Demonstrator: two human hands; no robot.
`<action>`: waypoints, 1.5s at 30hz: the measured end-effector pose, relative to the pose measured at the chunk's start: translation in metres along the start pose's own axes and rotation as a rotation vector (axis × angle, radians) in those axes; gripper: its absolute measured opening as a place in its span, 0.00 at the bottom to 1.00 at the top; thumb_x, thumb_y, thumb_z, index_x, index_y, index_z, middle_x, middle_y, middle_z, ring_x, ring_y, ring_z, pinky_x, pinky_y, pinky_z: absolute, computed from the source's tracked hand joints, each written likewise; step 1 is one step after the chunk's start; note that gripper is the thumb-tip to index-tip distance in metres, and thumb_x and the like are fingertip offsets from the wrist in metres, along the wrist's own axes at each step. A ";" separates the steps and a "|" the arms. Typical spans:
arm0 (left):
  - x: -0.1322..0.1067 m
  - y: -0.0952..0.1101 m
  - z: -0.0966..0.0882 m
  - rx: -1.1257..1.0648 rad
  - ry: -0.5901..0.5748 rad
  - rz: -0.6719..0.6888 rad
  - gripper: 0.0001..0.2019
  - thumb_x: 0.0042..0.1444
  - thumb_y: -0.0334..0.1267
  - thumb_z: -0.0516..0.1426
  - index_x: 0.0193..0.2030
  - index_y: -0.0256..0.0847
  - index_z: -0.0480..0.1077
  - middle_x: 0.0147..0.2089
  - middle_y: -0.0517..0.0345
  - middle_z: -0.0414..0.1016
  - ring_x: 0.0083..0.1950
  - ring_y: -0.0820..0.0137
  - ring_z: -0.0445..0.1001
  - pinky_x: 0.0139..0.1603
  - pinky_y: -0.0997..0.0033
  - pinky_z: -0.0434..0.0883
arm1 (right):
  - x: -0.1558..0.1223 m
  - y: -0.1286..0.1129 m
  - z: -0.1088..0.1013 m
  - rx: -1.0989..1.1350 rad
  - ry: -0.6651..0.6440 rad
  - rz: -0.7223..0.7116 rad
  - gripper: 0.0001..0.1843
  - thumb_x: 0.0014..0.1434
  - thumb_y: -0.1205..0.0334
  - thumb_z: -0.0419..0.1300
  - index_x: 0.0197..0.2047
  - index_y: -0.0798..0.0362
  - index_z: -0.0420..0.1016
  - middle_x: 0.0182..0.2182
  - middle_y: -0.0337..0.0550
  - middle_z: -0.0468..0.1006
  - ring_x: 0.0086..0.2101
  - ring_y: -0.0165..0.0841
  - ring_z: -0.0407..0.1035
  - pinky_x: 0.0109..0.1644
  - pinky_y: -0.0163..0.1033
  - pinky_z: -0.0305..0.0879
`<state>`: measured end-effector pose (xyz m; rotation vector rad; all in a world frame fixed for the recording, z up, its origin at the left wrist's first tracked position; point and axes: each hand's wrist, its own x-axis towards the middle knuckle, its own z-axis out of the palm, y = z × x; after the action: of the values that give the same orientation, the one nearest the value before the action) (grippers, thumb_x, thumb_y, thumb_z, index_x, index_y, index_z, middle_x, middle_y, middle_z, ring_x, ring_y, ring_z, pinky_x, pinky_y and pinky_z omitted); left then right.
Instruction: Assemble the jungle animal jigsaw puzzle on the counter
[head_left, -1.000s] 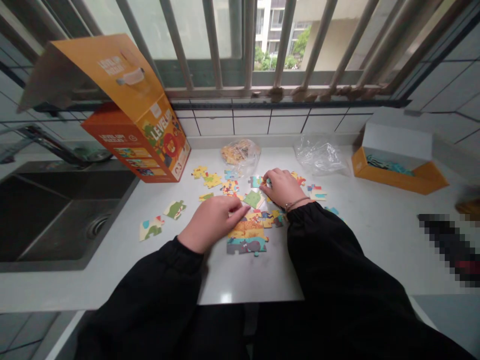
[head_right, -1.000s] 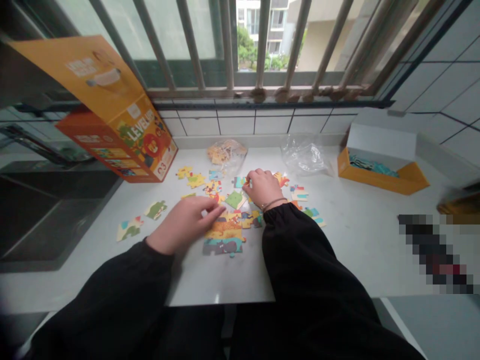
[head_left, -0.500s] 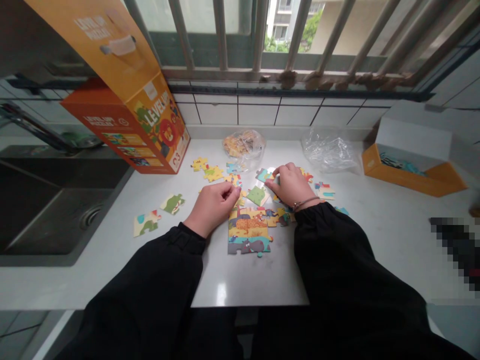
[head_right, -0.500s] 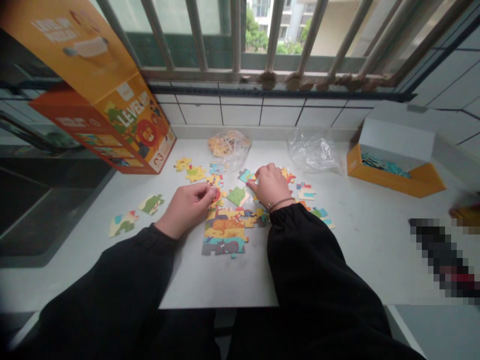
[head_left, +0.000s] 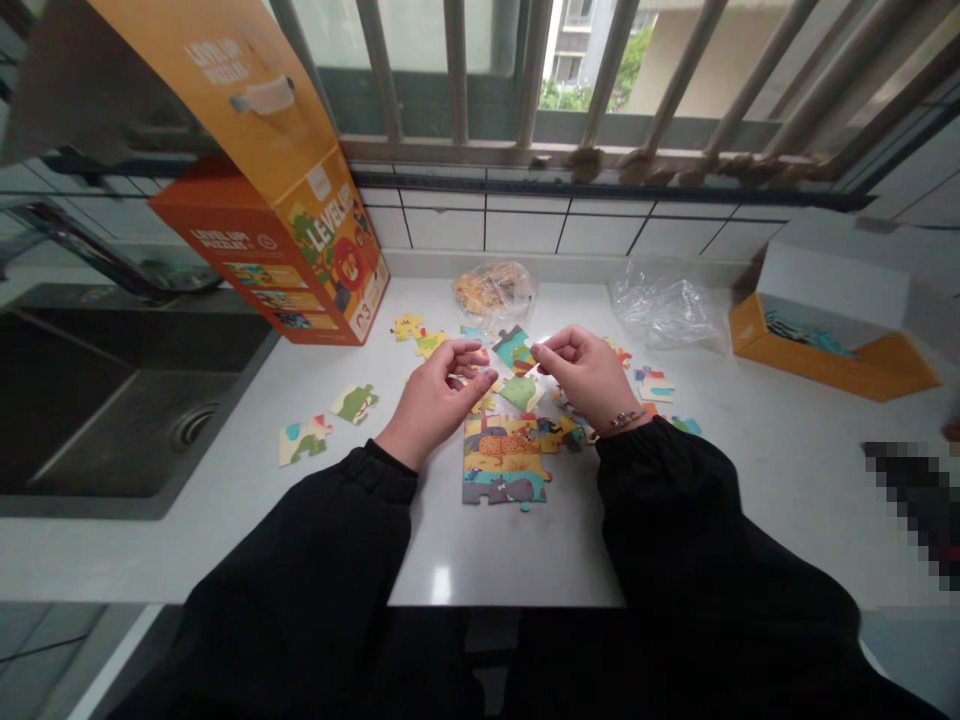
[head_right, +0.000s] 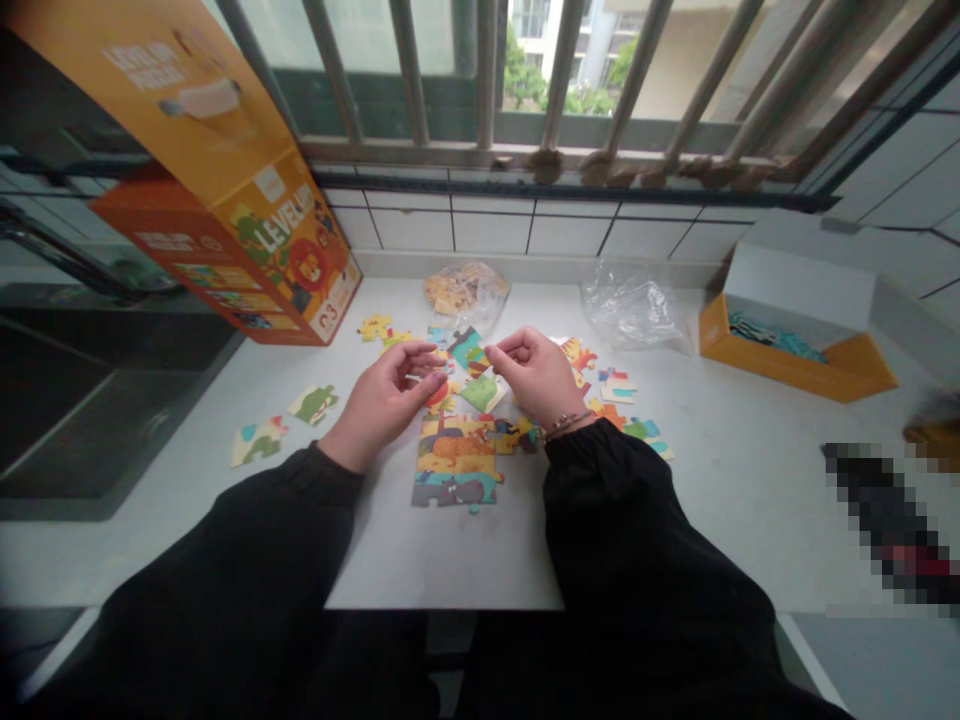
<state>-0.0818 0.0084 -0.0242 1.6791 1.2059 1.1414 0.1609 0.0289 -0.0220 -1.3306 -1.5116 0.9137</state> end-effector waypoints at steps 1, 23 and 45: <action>0.000 -0.002 0.001 -0.090 -0.015 -0.019 0.24 0.65 0.50 0.69 0.61 0.41 0.73 0.50 0.49 0.84 0.50 0.64 0.83 0.47 0.66 0.77 | -0.003 -0.001 0.004 0.042 -0.054 0.012 0.19 0.65 0.41 0.69 0.39 0.48 0.74 0.33 0.44 0.86 0.33 0.37 0.79 0.37 0.41 0.71; -0.002 0.000 -0.004 -0.066 -0.072 -0.115 0.12 0.67 0.38 0.62 0.55 0.40 0.78 0.36 0.59 0.77 0.37 0.69 0.75 0.41 0.67 0.71 | 0.005 0.032 -0.059 -0.967 -0.080 -0.044 0.23 0.61 0.45 0.75 0.51 0.53 0.87 0.52 0.57 0.82 0.47 0.49 0.78 0.55 0.51 0.73; 0.001 -0.003 -0.011 0.023 0.034 -0.173 0.12 0.63 0.38 0.60 0.52 0.41 0.79 0.31 0.63 0.76 0.34 0.68 0.78 0.39 0.68 0.72 | -0.003 -0.005 -0.031 0.267 -0.130 0.288 0.23 0.61 0.60 0.75 0.58 0.46 0.78 0.33 0.35 0.77 0.35 0.34 0.83 0.45 0.41 0.86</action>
<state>-0.0926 0.0108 -0.0236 1.5444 1.3621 1.0564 0.1886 0.0243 -0.0082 -1.3301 -1.2572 1.3578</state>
